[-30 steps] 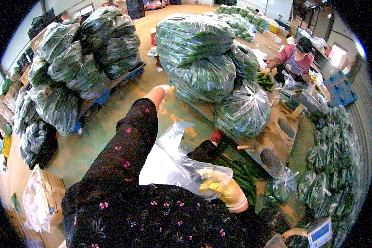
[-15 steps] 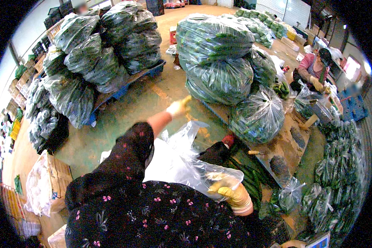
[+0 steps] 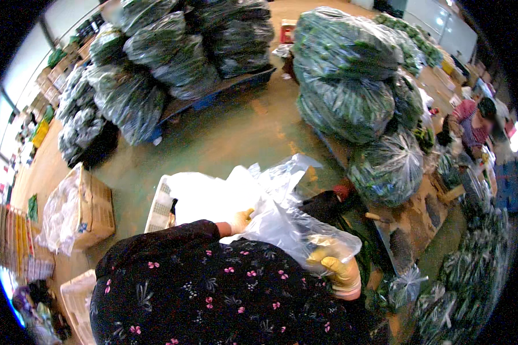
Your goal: The person places cucumbers into plastic bags and places the bags on a scale.
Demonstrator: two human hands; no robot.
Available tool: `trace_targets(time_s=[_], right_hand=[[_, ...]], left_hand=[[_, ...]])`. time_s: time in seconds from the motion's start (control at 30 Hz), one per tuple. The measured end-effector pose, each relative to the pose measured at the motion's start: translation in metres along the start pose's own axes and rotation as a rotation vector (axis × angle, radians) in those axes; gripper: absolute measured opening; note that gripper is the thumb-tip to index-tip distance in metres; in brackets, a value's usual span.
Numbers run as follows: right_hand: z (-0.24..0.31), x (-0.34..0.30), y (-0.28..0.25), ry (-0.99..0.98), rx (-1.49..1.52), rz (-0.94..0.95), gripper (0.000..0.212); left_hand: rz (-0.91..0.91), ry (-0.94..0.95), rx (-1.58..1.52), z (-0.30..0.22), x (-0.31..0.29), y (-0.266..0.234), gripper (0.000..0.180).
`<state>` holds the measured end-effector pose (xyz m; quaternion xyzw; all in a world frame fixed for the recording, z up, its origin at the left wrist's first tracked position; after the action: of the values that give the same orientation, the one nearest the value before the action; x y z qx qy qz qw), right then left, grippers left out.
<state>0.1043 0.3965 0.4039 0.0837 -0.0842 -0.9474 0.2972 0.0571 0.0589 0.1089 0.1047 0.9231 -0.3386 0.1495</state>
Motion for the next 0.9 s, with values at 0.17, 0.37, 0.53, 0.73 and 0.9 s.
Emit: trace_targets(time_s=[0.17, 0.37, 0.53, 0.73, 0.9], right_hand=[[0.0, -0.002, 0.004, 0.021, -0.029, -0.078, 0.05], [-0.007, -0.007, -0.002, 0.004, -0.044, -0.076, 0.046], [-0.007, -0.007, -0.003, -0.035, -0.074, -0.055, 0.043], [0.003, -0.002, 0.007, -0.013, -0.024, -0.042, 0.063], [0.006, 0.002, 0.003, -0.007, -0.021, -0.009, 0.051]], left_hand=[[0.071, -0.049, 0.0, -0.02, -0.012, -0.001, 0.052], [0.119, -0.172, 0.083, -0.022, -0.011, -0.009, 0.055], [-0.109, -0.176, 0.146, -0.019, -0.018, -0.041, 0.065], [-0.585, -0.241, 0.149, 0.003, 0.003, -0.145, 0.079], [-1.154, -0.363, 0.46, -0.028, -0.029, -0.294, 0.087]])
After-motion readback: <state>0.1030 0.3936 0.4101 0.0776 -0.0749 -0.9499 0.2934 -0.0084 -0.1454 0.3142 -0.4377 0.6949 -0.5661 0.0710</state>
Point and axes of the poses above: each hand's wrist, its own x-axis towards the middle knuckle, its own y-axis out of the palm, z = x × y, the point moved 3 cm from there along x, towards the middle knuckle, and after that the axes turned 10 degrees about -x, right-handed, at the moved point
